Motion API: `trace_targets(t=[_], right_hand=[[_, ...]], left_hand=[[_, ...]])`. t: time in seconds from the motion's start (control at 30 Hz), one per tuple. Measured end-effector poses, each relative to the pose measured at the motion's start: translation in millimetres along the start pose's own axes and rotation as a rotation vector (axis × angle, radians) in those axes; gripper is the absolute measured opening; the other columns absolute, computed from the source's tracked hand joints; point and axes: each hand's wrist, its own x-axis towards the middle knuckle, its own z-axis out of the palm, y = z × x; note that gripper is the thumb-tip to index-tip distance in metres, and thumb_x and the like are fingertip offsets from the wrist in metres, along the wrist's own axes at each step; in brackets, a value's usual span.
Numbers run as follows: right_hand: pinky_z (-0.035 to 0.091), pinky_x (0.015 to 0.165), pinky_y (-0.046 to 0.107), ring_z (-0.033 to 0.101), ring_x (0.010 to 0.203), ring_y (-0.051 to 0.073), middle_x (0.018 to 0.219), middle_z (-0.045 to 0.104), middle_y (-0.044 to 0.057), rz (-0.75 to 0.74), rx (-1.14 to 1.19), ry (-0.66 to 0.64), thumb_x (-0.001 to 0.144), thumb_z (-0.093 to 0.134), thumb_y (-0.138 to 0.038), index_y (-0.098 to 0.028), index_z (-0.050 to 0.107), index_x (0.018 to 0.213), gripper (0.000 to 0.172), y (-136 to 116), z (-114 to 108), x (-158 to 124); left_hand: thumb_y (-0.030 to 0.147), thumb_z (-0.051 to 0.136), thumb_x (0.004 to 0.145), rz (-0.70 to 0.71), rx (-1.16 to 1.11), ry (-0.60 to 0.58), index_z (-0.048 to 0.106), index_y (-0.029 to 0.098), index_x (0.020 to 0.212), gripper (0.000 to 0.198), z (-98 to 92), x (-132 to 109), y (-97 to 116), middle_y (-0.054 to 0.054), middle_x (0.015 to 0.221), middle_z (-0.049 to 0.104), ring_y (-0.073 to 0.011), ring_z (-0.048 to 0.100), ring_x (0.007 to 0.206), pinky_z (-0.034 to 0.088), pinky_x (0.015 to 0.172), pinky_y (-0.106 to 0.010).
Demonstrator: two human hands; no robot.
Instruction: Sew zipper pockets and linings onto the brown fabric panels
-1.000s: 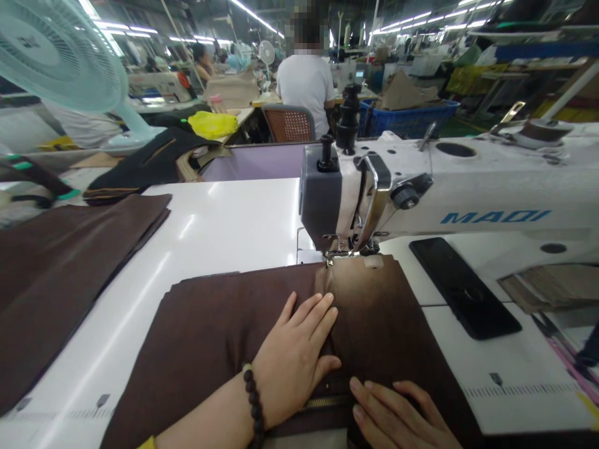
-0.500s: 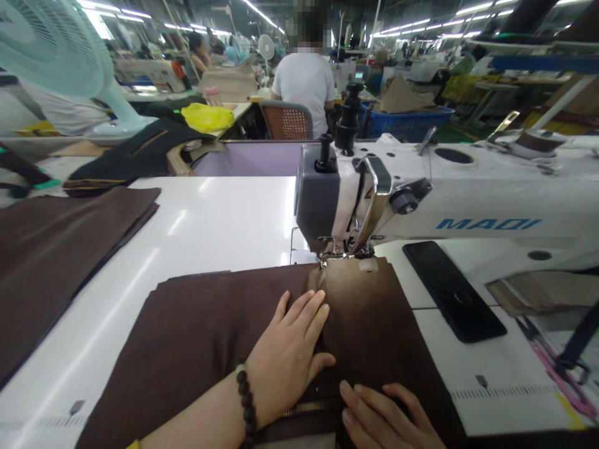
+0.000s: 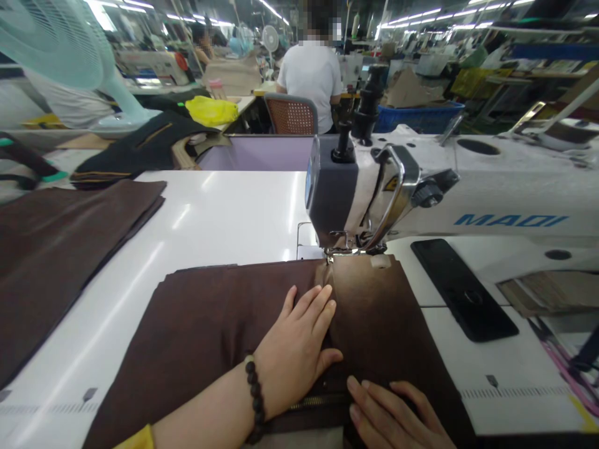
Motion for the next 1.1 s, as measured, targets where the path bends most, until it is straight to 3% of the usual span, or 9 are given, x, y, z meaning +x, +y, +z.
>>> trace_targets(t=[0.23,0.4,0.6,0.73,0.93,1.1], right_hand=[[0.036,0.078,0.022,0.055,0.091,0.008,0.105,0.063,-0.004,0.014,0.023,0.030,0.090,0.035,-0.017,-0.024,0.061,0.093,0.027,2.9,0.2,9.9],[0.034,0.084,0.027,0.055,0.088,0.011,0.097,0.066,-0.002,0.256,0.138,0.165,0.092,0.032,-0.028,-0.021,0.061,0.084,0.031,-12.4,8.8,12.1],[0.031,0.087,0.030,0.053,0.095,0.012,0.104,0.063,0.001,0.296,0.218,0.095,0.091,0.033,-0.035,-0.019,0.060,0.090,0.031,-17.2,5.6,12.0],[0.030,0.089,0.031,0.051,0.100,0.014,0.109,0.061,0.004,0.294,0.269,0.079,0.088,0.041,-0.035,-0.017,0.060,0.093,0.026,-16.9,6.0,9.2],[0.025,0.095,0.036,0.048,0.106,0.018,0.117,0.056,0.006,0.289,0.313,0.021,0.083,0.050,-0.035,-0.015,0.058,0.101,0.028,-19.7,9.0,3.3],[0.024,0.096,0.035,0.049,0.104,0.017,0.115,0.057,0.006,0.285,0.302,0.030,0.085,0.047,-0.036,-0.015,0.059,0.101,0.029,-19.6,7.1,4.1]], left_hand=[[0.045,0.047,0.083,-0.006,-0.010,-0.007,0.038,0.014,0.124,0.053,1.0,3.3,-4.3,-0.008,0.137,0.032,-0.0240,0.026,0.126,0.025,0.103,-0.052],[0.043,0.048,0.084,0.013,-0.010,0.004,0.038,0.013,0.124,0.051,1.5,4.5,-7.9,-0.006,0.136,0.035,-0.0238,0.026,0.126,0.024,0.103,-0.052],[0.032,0.047,0.086,0.126,-0.020,0.002,0.045,0.010,0.117,0.038,1.0,4.6,-10.1,-0.006,0.122,0.050,-0.0200,0.035,0.120,0.026,0.104,-0.043],[0.024,0.039,0.089,0.147,0.008,0.000,0.050,0.014,0.111,0.026,-1.6,-2.2,-3.0,-0.006,0.122,0.050,-0.0190,0.037,0.120,0.029,0.103,-0.042],[0.041,0.041,0.087,0.125,0.070,-0.044,0.042,0.020,0.123,0.042,-5.4,-12.4,8.3,-0.013,0.132,0.038,-0.0271,0.031,0.125,0.030,0.100,-0.049],[0.046,0.036,0.087,0.108,0.099,-0.037,0.042,0.017,0.123,0.046,-0.3,-17.2,9.0,-0.013,0.136,0.033,-0.0264,0.026,0.127,0.030,0.101,-0.048]])
